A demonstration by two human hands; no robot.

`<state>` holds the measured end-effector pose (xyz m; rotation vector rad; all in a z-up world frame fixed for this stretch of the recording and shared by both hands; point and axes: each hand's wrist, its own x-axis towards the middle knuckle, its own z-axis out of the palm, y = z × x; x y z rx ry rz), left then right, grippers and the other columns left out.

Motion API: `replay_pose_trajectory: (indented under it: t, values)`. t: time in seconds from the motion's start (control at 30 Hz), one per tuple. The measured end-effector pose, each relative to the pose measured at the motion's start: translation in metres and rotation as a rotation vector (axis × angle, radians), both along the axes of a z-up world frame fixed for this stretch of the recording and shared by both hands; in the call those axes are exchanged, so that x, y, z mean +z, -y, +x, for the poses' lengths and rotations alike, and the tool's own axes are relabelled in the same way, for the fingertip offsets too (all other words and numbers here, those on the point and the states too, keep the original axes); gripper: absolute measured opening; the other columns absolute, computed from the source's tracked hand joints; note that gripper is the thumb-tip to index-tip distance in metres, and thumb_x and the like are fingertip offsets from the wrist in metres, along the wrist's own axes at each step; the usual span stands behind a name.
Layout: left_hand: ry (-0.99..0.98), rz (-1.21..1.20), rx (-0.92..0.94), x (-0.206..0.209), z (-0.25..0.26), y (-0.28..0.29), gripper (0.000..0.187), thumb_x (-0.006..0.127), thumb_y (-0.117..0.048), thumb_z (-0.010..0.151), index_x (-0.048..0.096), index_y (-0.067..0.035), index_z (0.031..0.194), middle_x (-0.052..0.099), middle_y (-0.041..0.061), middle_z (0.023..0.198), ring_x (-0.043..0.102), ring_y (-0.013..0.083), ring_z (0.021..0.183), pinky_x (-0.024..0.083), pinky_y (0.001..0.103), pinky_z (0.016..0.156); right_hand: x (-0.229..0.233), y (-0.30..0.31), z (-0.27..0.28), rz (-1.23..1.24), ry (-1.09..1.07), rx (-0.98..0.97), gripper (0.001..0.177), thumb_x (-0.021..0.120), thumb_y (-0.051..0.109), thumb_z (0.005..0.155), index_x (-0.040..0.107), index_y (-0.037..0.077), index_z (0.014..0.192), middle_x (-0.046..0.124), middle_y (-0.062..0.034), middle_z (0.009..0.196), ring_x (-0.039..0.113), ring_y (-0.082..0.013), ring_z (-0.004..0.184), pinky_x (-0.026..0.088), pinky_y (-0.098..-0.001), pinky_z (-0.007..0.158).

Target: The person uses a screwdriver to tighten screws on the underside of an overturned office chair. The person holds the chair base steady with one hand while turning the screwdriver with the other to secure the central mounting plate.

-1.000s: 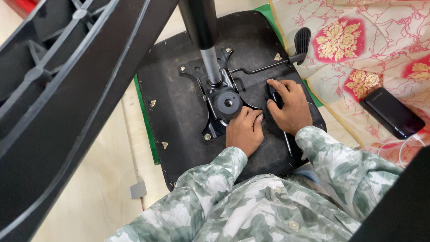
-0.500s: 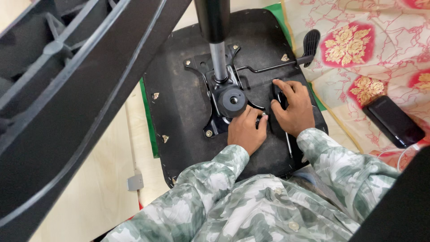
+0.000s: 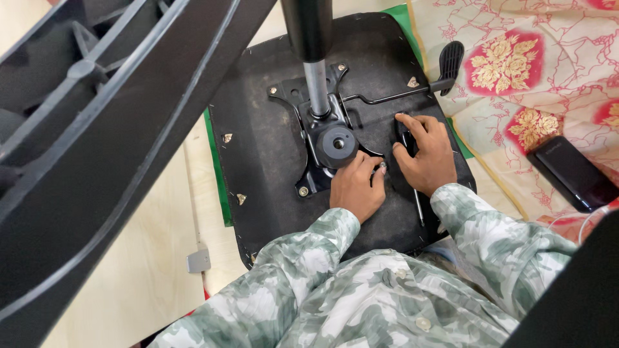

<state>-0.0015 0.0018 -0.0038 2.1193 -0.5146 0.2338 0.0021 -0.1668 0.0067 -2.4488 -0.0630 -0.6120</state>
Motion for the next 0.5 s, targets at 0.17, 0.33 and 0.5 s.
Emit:
replay_pose_trajectory:
  t: [0.17, 0.33, 0.5]
  values:
    - [-0.025, 0.042, 0.011, -0.0019, 0.0018, 0.0028, 0.016, 0.070, -0.019, 0.089, 0.069, -0.006, 0.098, 0.067, 0.008, 0.098, 0.068, 0.0324, 0.090, 0.052, 0.044, 0.080, -0.0031, 0.0031, 0.0001, 0.007, -0.021, -0.003, 0.049, 0.073, 0.013, 0.087, 0.065, 0.012, 0.135, 0.062, -0.0139, 0.118, 0.057, -0.0333, 0.104, 0.049, -0.0432, 0.090]
    - [-0.005, 0.086, 0.030, -0.0003, 0.0010, 0.0063, 0.019, 0.072, -0.021, 0.090, 0.068, -0.005, 0.097, 0.065, 0.010, 0.099, 0.066, 0.0344, 0.089, 0.051, 0.046, 0.079, -0.0029, 0.0024, 0.0002, 0.011, 0.008, -0.006, 0.050, 0.073, 0.013, 0.086, 0.065, 0.012, 0.135, 0.061, -0.0140, 0.119, 0.058, -0.0337, 0.107, 0.049, -0.0434, 0.092]
    - [0.023, 0.030, 0.000, 0.0007, -0.0006, 0.0037, 0.022, 0.068, -0.016, 0.090, 0.070, -0.003, 0.108, 0.065, 0.010, 0.100, 0.066, 0.0335, 0.089, 0.052, 0.045, 0.081, -0.0015, 0.0024, 0.0000, 0.010, -0.004, -0.005, 0.050, 0.073, 0.014, 0.086, 0.066, 0.013, 0.135, 0.062, -0.0136, 0.119, 0.058, -0.0332, 0.106, 0.049, -0.0430, 0.091]
